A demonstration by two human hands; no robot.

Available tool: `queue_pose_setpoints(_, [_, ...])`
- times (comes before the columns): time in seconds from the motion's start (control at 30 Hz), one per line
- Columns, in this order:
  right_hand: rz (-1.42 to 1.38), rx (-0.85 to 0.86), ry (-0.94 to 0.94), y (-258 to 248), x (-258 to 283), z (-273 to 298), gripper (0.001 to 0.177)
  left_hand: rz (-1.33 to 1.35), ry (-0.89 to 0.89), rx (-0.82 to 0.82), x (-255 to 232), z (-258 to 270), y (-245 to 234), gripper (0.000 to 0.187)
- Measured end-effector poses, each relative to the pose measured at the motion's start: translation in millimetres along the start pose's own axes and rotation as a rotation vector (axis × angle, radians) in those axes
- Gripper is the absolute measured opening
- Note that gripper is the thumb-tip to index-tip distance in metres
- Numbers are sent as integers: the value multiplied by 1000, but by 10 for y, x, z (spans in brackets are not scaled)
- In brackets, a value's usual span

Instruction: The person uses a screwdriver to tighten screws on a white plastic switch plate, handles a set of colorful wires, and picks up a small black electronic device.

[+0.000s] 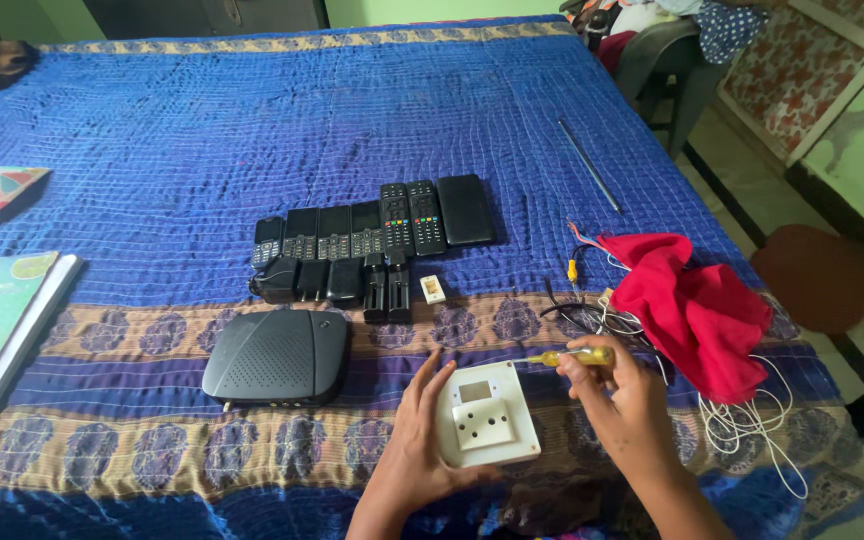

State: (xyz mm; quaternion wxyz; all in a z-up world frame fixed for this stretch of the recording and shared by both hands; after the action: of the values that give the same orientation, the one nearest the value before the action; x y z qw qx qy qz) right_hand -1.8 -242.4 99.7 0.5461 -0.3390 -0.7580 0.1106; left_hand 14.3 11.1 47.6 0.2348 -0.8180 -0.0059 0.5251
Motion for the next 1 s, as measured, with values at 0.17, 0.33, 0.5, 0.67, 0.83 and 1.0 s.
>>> queue_pose_setpoints(0.17, [47, 25, -30, 10, 18, -66, 26, 31, -75, -18, 14, -3, -2, 123])
queue_pose_setpoints(0.33, [35, 31, -42, 12, 42, -91, 27, 21, -13, -36, -28, -3, -21, 122])
queue_pose_setpoints(0.5, [64, 24, -55, 13, 158, -106, 25, 29, -19, -41, -49, -3, -22, 121])
queue_pose_setpoints(0.67, [107, 37, 7, 26, 228, -139, 23, 12, 7, -46, -63, 5, -35, 119])
queue_pose_setpoints(0.83, [161, 23, 51, 27, 290, -176, 24, 7, -29, -39, -60, 1, -29, 119])
queue_pose_setpoints(1.0, [341, -73, -227, 24, 494, -281, 27, 6, -6, -42, -46, 11, -32, 120])
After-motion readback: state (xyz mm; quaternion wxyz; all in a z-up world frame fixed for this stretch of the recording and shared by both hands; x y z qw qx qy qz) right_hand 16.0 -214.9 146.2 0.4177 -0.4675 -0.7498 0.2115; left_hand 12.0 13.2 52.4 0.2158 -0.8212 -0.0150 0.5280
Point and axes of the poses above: each hand's wrist, its own z-axis away from the middle knuckle, its own y-axis out of the palm, x = y × z, the point moved 3 cm from there along -z, towards the middle knuckle, and after that the axes turned 13 degrees about z, right-handed, at the moved point
